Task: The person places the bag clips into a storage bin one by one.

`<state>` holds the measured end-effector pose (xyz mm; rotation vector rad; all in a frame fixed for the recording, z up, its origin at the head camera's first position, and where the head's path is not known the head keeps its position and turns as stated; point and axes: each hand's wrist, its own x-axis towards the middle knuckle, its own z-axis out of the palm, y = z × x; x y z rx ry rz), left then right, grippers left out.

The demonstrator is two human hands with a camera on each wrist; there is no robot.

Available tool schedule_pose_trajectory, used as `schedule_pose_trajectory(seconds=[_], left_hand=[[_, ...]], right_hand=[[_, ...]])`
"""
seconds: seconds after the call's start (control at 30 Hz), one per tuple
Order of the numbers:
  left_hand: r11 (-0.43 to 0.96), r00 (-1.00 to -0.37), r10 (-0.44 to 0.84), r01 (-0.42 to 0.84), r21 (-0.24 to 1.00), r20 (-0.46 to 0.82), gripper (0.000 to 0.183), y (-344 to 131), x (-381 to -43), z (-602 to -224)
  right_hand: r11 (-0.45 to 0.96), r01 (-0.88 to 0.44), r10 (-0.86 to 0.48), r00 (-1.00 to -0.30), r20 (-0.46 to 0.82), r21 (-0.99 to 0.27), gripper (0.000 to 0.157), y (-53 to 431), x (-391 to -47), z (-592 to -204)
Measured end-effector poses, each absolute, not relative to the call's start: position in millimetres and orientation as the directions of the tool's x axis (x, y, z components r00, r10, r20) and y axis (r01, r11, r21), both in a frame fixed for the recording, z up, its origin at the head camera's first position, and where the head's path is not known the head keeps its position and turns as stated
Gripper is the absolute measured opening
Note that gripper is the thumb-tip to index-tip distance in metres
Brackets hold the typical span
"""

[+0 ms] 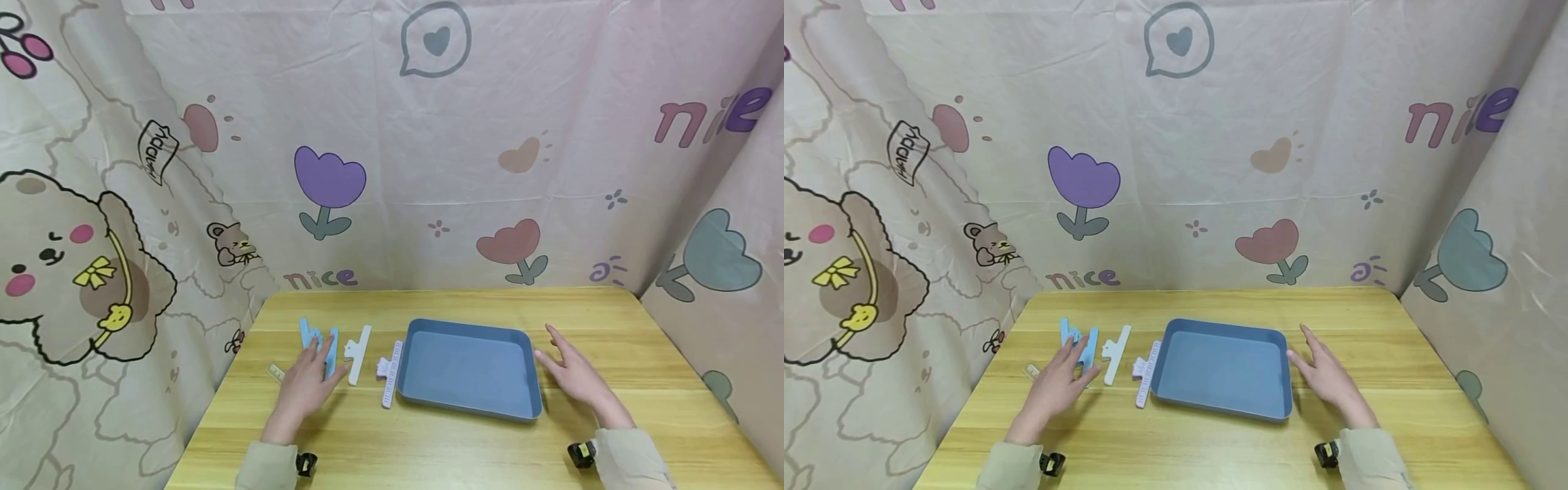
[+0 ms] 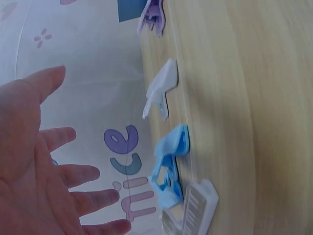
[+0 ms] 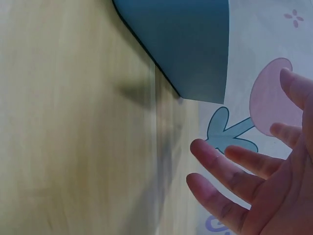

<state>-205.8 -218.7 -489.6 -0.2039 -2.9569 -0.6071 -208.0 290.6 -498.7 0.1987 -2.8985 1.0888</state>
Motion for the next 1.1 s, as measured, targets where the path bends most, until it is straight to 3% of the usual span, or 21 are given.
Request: schedule_pose_trajectory(seconds=[0.4,0.73,1.1], left_hand=[[0.829,-0.988,0.128,0.155,0.537,0.087,0.079,-201.5,-207.6,-491.7],[0.754,-0.977,0.188,0.208,0.623,0.099,0.079,-189.3,-209.9,-495.0],[0.626,-0.984,0.169,0.155,0.764,0.061,0.067,-180.6,-224.3,-498.2]], right_hand=[[0.657,-0.071,-0.07,-0.997,0.033,-0.751,0.077,287.9,-206.0,-506.4],[0.383,0.027,-0.101,-0.992,-0.071,-0.923,0.075,286.2,-206.2,-514.6],[0.238,0.105,-0.14,-0.98,-0.142,-0.966,0.07,284.3,-202.7,-519.1]])
